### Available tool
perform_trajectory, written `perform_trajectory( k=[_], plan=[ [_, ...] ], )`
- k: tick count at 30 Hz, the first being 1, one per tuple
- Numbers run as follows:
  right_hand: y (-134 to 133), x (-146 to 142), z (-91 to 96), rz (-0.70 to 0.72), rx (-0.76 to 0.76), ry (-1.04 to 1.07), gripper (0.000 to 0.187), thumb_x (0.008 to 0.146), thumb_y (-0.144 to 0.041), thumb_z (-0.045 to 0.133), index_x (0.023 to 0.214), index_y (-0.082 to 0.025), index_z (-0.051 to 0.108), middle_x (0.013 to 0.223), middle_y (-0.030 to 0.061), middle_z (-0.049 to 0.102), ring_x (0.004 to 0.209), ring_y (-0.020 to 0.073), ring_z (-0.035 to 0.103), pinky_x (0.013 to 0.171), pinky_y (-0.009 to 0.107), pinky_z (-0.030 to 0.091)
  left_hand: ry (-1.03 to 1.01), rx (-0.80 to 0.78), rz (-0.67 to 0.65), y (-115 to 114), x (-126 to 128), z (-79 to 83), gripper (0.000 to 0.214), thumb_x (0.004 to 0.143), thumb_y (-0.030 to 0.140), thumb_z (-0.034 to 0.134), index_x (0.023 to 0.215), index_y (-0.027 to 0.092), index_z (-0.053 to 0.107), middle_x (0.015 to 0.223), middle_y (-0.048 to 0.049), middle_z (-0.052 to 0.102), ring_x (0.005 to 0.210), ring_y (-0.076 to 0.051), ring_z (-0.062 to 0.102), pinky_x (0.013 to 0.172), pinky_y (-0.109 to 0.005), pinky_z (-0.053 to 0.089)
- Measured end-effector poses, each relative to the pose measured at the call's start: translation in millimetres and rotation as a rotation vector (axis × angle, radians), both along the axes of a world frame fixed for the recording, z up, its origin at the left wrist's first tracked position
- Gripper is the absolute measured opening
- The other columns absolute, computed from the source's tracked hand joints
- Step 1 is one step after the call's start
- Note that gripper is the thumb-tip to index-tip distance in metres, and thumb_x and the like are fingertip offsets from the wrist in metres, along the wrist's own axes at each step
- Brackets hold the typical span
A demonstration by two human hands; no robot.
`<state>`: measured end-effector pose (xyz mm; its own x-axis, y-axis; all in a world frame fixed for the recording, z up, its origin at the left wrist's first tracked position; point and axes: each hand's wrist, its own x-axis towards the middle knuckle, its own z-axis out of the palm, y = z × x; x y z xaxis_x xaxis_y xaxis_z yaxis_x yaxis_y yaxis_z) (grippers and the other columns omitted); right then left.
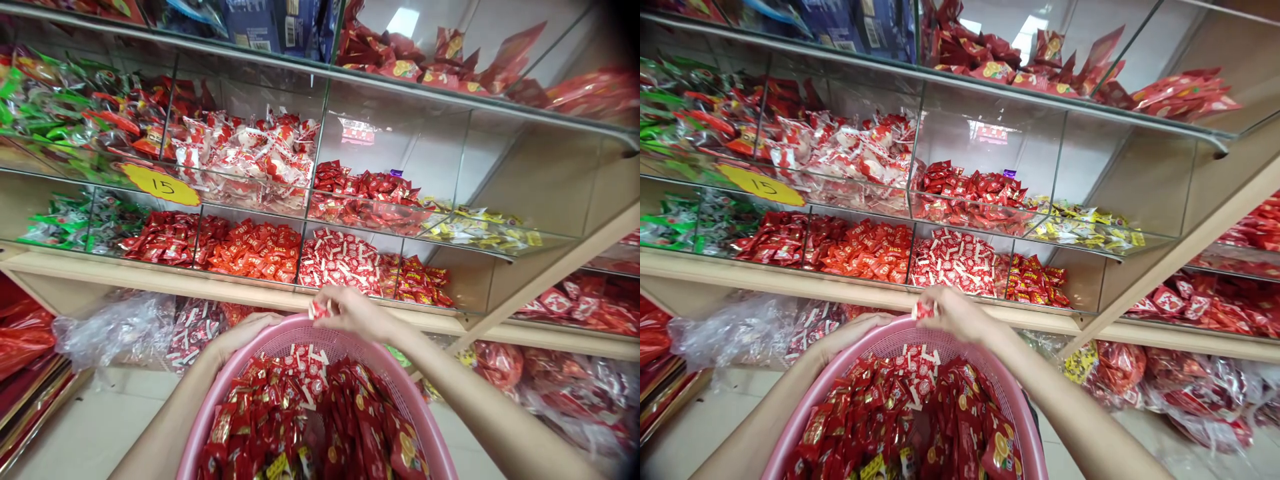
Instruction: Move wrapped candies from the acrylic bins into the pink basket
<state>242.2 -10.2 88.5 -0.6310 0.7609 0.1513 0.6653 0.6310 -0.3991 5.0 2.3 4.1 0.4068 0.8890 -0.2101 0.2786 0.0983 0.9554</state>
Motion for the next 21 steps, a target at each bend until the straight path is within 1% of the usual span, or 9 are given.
perform_trajectory(
  k=[2,3,4,6,8,12,17,19,21],
  plan=[
    [-12,-2,-25.6,0.03,-0.025,-0.134,0.02,0.073,-0.034,0.059,0.08,-0.017,0.052,0.079,0.0014,0.056,0.067,0.0127,0.049,0.057,0.022,0.036,0.003,-0.013,0.008,-1,1,0.5,0.038,0.071,0.042,0.051,0.098,0.018,0.064,0.1,-0.0017,0.064,0.103,-0.022,0.051,0.09,-0.029,0.038],
    [-16,-2,-37.1,0.025,-0.011,-0.202,0.018,0.074,-0.032,0.059,0.081,-0.017,0.052,0.082,0.0029,0.057,0.071,0.0143,0.051,0.06,0.024,0.037,0.003,-0.015,0.009,-1,1,0.3,0.038,0.071,0.041,0.052,0.098,0.018,0.064,0.098,-0.0019,0.064,0.102,-0.023,0.051,0.09,-0.03,0.038],
    [-19,-2,-46.4,0.012,0.012,-0.265,0.017,0.074,-0.029,0.058,0.084,-0.017,0.052,0.086,0.0046,0.058,0.076,0.0161,0.053,0.063,0.025,0.038,-0.001,-0.013,0.008,-1,1,-0.1,0.038,0.071,0.041,0.052,0.097,0.017,0.064,0.095,-0.0022,0.065,0.102,-0.023,0.051,0.091,-0.03,0.037],
    [-25,-4,-57.2,-0.031,0.055,-0.363,0.016,0.077,-0.025,0.055,0.089,-0.016,0.052,0.093,0.0075,0.058,0.083,0.019,0.054,0.068,0.028,0.039,-0.012,-0.007,0.001,-1,1,-0.7,0.037,0.071,0.041,0.052,0.095,0.016,0.065,0.093,-0.0025,0.065,0.101,-0.023,0.051,0.091,-0.029,0.037],
    [-30,-6,-59.7,-0.069,0.077,-0.423,0.016,0.079,-0.023,0.052,0.093,-0.016,0.051,0.097,0.0091,0.057,0.087,0.0203,0.055,0.07,0.029,0.04,-0.015,-0.003,0.004,-2,0,-0.4,0.037,0.071,0.042,0.051,0.094,0.017,0.065,0.096,-0.0024,0.064,0.101,-0.022,0.051,0.091,-0.029,0.037],
    [-35,-11,-62.1,-0.101,0.104,-0.5,0.022,0.079,-0.023,0.052,0.1,-0.015,0.05,0.101,0.0098,0.056,0.083,0.0212,0.057,0.067,0.03,0.042,0.013,0.002,0.007,-2,-1,0.1,0.037,0.071,0.042,0.05,0.096,0.018,0.065,0.099,-0.0022,0.063,0.104,-0.023,0.05,0.092,-0.03,0.036],
    [-36,-9,-75.8,-0.127,0.099,-0.51,0.026,0.078,-0.026,0.054,0.101,-0.016,0.05,0.099,0.0099,0.057,0.081,0.0221,0.058,0.063,0.03,0.042,0.062,0.025,0.024,3,-5,-9.3,0.039,0.072,0.042,0.049,0.102,0.021,0.062,0.111,-0.0018,0.058,0.109,-0.021,0.046,0.096,-0.029,0.032],
    [-37,-8,-74.5,-0.139,0.073,-0.495,0.026,0.077,-0.03,0.056,0.098,-0.016,0.051,0.097,0.0103,0.058,0.081,0.0225,0.058,0.063,0.03,0.042,0.056,0.03,0.012,4,-6,-12.5,0.04,0.072,0.041,0.049,0.103,0.02,0.062,0.111,-0.0021,0.058,0.11,-0.021,0.045,0.097,-0.029,0.032],
    [-38,-6,-64.9,-0.127,0.063,-0.427,0.028,0.076,-0.037,0.056,0.095,-0.016,0.052,0.096,0.0099,0.058,0.082,0.0221,0.057,0.065,0.03,0.042,0.035,0.032,-0.008,4,-6,-12.6,0.04,0.072,0.041,0.048,0.104,0.019,0.061,0.11,-0.0022,0.059,0.109,-0.021,0.046,0.096,-0.029,0.032]
  ],
)
